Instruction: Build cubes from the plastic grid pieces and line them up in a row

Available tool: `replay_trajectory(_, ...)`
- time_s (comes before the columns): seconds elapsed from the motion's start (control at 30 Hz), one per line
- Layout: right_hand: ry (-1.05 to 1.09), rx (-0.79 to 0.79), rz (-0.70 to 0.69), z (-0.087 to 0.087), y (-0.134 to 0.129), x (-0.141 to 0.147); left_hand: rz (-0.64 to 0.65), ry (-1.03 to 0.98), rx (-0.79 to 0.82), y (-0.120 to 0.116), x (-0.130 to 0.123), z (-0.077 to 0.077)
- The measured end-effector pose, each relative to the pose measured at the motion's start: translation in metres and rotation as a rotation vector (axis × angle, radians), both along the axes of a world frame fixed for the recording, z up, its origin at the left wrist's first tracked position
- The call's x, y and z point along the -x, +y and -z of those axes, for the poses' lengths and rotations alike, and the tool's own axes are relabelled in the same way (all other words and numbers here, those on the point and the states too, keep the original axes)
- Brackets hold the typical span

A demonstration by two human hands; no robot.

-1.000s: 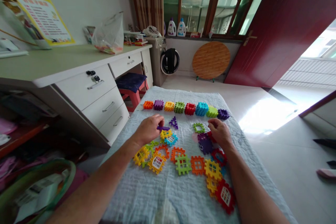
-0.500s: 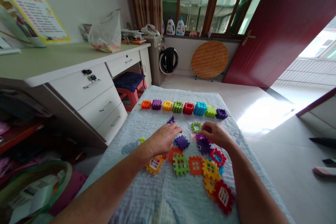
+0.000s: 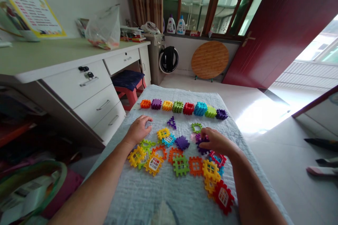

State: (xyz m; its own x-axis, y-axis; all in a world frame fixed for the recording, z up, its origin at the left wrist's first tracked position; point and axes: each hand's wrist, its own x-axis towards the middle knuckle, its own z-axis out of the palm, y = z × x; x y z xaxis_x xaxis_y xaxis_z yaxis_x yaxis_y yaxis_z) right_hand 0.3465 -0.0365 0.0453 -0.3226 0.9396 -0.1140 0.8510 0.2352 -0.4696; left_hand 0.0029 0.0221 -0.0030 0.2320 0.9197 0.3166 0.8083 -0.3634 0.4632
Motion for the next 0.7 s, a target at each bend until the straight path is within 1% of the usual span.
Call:
replay_trajectory(0.13,0.451,0.127,0.117,0.01,0.005,0.005,-0.021,-0.083,-0.01,0.003,0.0,0.009)
replay_trajectory(0.17,0.544,0.15,0.151,0.013,0.006,0.008,-0.022,-0.099,-0.011,0.004,-0.001,0.01)
replay_trajectory(0.2,0.588,0.154,0.181,0.016,0.007,0.011,-0.02,-0.112,-0.01,0.003,-0.001,0.011)
replay_trajectory(0.23,0.574,0.134,0.197,0.018,0.007,0.014,-0.017,-0.121,-0.007,0.003,-0.001,0.011)
replay_trajectory(0.3,0.404,0.005,0.187,0.019,0.006,0.019,-0.011,-0.13,0.0,0.002,-0.001,0.011)
replay_trajectory(0.37,0.183,-0.161,0.123,0.015,0.004,0.022,-0.005,-0.133,0.004,0.001,-0.001,0.01)
replay_trajectory(0.43,0.031,-0.252,0.049,0.01,0.001,0.023,-0.004,-0.134,0.001,0.0,-0.001,0.01)
replay_trajectory(0.53,-0.086,-0.236,-0.004,0.008,-0.002,0.024,-0.002,-0.135,-0.003,0.0,-0.001,0.01)
replay_trajectory(0.7,-0.181,-0.21,0.019,0.015,-0.001,0.026,0.007,-0.132,0.0,0.0,-0.001,0.011)
